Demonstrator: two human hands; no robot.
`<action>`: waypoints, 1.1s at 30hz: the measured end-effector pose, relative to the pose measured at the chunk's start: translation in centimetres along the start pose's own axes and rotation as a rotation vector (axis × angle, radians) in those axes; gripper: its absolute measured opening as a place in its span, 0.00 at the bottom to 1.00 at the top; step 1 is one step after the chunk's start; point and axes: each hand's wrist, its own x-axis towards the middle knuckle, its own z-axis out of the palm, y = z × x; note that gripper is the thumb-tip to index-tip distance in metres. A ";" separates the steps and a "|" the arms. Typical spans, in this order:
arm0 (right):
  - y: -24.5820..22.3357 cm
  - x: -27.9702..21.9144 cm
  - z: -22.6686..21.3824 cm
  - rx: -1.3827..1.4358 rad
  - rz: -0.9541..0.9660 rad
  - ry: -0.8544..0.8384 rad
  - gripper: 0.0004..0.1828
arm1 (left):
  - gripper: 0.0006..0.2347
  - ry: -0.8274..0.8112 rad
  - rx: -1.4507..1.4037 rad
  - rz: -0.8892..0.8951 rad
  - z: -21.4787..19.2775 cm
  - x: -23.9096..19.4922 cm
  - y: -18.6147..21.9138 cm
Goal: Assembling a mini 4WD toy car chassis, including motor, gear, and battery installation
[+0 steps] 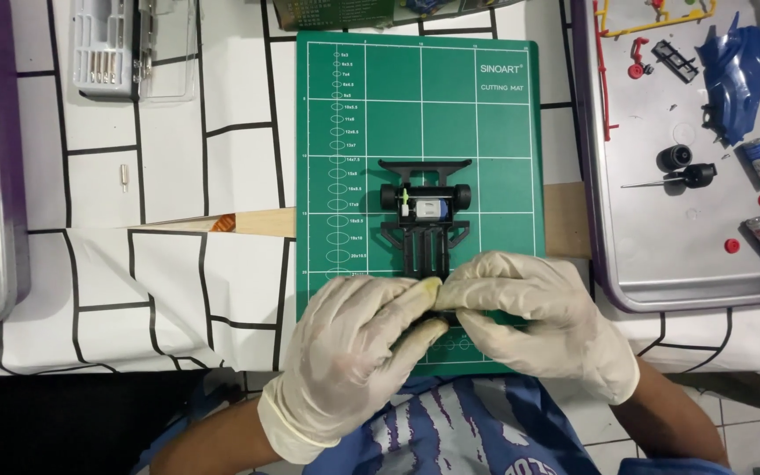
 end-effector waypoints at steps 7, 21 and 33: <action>-0.3 -1.8 0.7 0.087 0.107 0.153 0.05 | 0.11 0.098 -0.177 -0.042 0.1 -0.3 0.9; -1.1 -2.5 -0.7 0.602 0.504 0.021 0.09 | 0.08 -0.045 0.004 0.327 -2.1 -0.1 1.0; -0.6 -1.8 -0.1 0.522 0.635 0.019 0.07 | 0.10 -0.097 -0.099 0.340 -1.8 -0.5 0.3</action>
